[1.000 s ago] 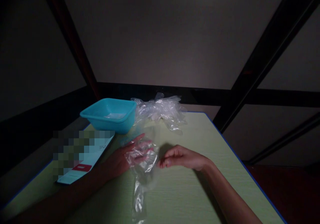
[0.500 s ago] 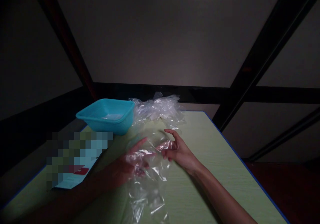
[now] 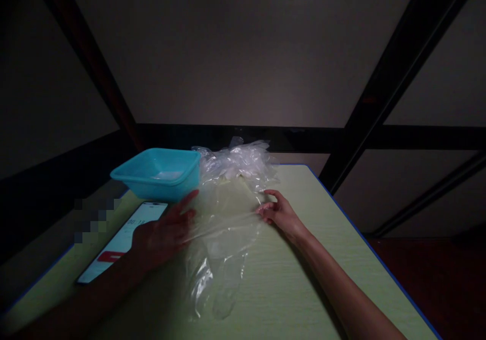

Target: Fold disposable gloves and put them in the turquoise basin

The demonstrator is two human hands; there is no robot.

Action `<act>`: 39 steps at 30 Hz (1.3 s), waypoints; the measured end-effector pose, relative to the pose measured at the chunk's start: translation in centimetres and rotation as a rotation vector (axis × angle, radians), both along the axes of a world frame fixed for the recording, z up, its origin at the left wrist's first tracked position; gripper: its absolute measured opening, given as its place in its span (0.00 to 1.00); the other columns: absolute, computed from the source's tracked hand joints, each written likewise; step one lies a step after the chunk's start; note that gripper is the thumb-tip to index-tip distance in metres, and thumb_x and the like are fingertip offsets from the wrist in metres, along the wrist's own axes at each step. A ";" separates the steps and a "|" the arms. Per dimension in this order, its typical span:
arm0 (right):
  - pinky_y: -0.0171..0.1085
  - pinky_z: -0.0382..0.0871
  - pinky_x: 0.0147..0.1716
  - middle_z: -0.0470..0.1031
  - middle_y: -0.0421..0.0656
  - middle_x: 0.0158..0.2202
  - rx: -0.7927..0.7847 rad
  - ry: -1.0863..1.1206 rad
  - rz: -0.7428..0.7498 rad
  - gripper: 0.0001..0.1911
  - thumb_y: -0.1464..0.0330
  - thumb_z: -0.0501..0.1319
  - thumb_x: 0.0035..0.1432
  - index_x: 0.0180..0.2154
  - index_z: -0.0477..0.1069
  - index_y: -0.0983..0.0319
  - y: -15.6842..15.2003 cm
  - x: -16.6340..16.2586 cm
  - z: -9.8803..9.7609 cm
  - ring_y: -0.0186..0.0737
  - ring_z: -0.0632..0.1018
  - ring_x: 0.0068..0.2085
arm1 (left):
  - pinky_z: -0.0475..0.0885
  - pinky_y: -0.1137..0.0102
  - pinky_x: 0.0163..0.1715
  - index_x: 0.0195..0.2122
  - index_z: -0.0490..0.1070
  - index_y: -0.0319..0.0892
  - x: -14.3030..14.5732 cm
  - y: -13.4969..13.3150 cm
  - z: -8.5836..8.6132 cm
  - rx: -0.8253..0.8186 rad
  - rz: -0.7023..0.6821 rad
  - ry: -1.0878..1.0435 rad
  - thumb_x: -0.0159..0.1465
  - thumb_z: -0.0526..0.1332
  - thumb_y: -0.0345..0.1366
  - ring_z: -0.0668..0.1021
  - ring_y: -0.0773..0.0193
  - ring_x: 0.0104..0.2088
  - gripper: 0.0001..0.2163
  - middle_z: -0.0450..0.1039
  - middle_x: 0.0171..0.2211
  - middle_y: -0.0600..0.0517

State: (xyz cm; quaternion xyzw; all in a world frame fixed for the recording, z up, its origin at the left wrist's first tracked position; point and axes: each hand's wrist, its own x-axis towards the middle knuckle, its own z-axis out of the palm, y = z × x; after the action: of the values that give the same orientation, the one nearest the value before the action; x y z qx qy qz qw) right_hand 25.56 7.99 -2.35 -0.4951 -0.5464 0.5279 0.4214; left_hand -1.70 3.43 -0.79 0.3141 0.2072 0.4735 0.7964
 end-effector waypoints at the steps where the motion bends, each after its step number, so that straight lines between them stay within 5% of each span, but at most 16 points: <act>1: 0.34 0.60 0.21 0.72 0.39 0.27 0.032 -0.037 -0.020 0.27 0.64 0.64 0.40 0.44 0.58 0.59 0.2 0.2 -0.1 0.32 0.69 0.22 | 0.64 0.76 0.23 0.53 0.65 0.46 -0.1 0.0 0.0 -0.008 0.007 0.001 0.44 0.64 0.34 0.68 0.70 0.25 0.31 0.71 0.32 0.53; 10: 0.45 0.67 0.32 0.71 0.44 0.30 0.251 -0.378 -0.204 0.24 0.67 0.59 0.43 0.46 0.60 0.61 1.2 2.1 -0.6 0.46 0.73 0.31 | 0.52 0.78 0.11 0.48 0.71 0.42 -1.7 0.1 -0.1 0.199 -0.174 -0.101 0.49 0.64 0.45 0.51 0.75 0.12 0.25 0.53 0.13 0.61; 14: 0.49 0.61 0.48 0.70 0.51 0.42 0.546 -0.578 -0.246 0.14 0.72 0.55 0.47 0.39 0.67 0.62 0.3 1.3 0.3 0.51 0.70 0.46 | 0.50 0.77 0.11 0.42 0.72 0.45 -2.2 0.3 0.6 0.178 -0.002 0.066 0.49 0.60 0.47 0.50 0.75 0.12 0.20 0.53 0.14 0.60; 17: 0.46 0.65 0.47 0.72 0.51 0.41 0.747 -0.758 0.014 0.12 0.73 0.50 0.56 0.38 0.71 0.63 -0.6 0.0 0.6 0.47 0.73 0.44 | 0.51 0.77 0.12 0.40 0.73 0.43 -2.0 0.5 1.1 0.074 0.142 0.110 0.50 0.58 0.44 0.49 0.75 0.14 0.17 0.57 0.17 0.58; 19: 0.46 0.65 0.49 0.72 0.53 0.47 0.730 -0.837 0.246 0.15 0.69 0.49 0.61 0.43 0.72 0.65 -1.2 -0.9 0.4 0.47 0.72 0.48 | 0.52 0.78 0.12 0.39 0.73 0.42 -1.7 0.7 1.3 0.021 0.181 0.068 0.50 0.57 0.40 0.51 0.76 0.14 0.16 0.61 0.19 0.57; 22: 0.53 0.54 0.58 0.60 0.55 0.60 0.662 -0.957 0.491 0.25 0.59 0.51 0.62 0.56 0.64 0.65 -2.1 -2.2 0.0 0.52 0.61 0.60 | 0.54 0.79 0.12 0.38 0.73 0.39 -1.4 0.9 1.4 -0.017 0.211 0.024 0.49 0.59 0.36 0.56 0.76 0.14 0.15 0.66 0.22 0.55; 26: 0.56 0.41 0.61 0.48 0.52 0.65 0.650 -0.964 0.756 0.34 0.51 0.52 0.59 0.61 0.55 0.64 -3.5 -3.6 0.6 0.53 0.50 0.65 | 0.60 0.80 0.15 0.36 0.72 0.39 -1.0 1.2 1.2 0.016 0.274 0.148 0.48 0.62 0.33 0.66 0.73 0.19 0.12 0.69 0.25 0.53; 29: 0.53 0.42 0.62 0.49 0.50 0.65 0.696 -0.898 0.854 0.34 0.52 0.52 0.60 0.61 0.54 0.62 -4.1 -4.1 1.4 0.48 0.50 0.65 | 0.66 0.78 0.20 0.32 0.72 0.39 -0.1 1.2 0.2 0.231 0.326 0.498 0.50 0.62 0.33 0.72 0.68 0.26 0.08 0.72 0.29 0.51; 32: 0.47 0.47 0.62 0.50 0.51 0.65 0.706 -0.923 0.686 0.30 0.56 0.47 0.64 0.62 0.53 0.67 -3.9 -3.9 1.4 0.43 0.53 0.64 | 0.73 0.67 0.38 0.38 0.72 0.38 1.3 0.4 -1.4 0.630 0.358 0.987 0.54 0.59 0.33 0.75 0.59 0.40 0.11 0.74 0.40 0.45; 35: 0.48 0.49 0.62 0.47 0.55 0.65 0.680 -1.000 0.543 0.32 0.56 0.44 0.65 0.62 0.49 0.71 -3.4 -3.8 0.4 0.45 0.50 0.65 | 0.62 0.56 0.55 0.54 0.63 0.34 2.9 -0.8 -2.6 0.997 0.258 1.353 0.59 0.54 0.34 0.66 0.52 0.57 0.21 0.62 0.57 0.38; 39: 0.53 0.45 0.61 0.43 0.57 0.65 0.613 -1.093 0.554 0.39 0.50 0.44 0.62 0.63 0.47 0.72 -3.3 -3.8 -0.8 0.51 0.46 0.65 | 0.54 0.49 0.59 0.60 0.54 0.29 4.1 -1.6 -3.2 1.214 0.061 1.678 0.61 0.56 0.40 0.53 0.45 0.63 0.29 0.49 0.63 0.34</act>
State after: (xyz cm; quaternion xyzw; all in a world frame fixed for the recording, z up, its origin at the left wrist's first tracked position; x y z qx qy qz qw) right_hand 21.73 4.68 -3.11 -0.3908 -0.9119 0.1121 0.0559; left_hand 2.37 1.85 -4.03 0.8862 0.4297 0.1471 0.0914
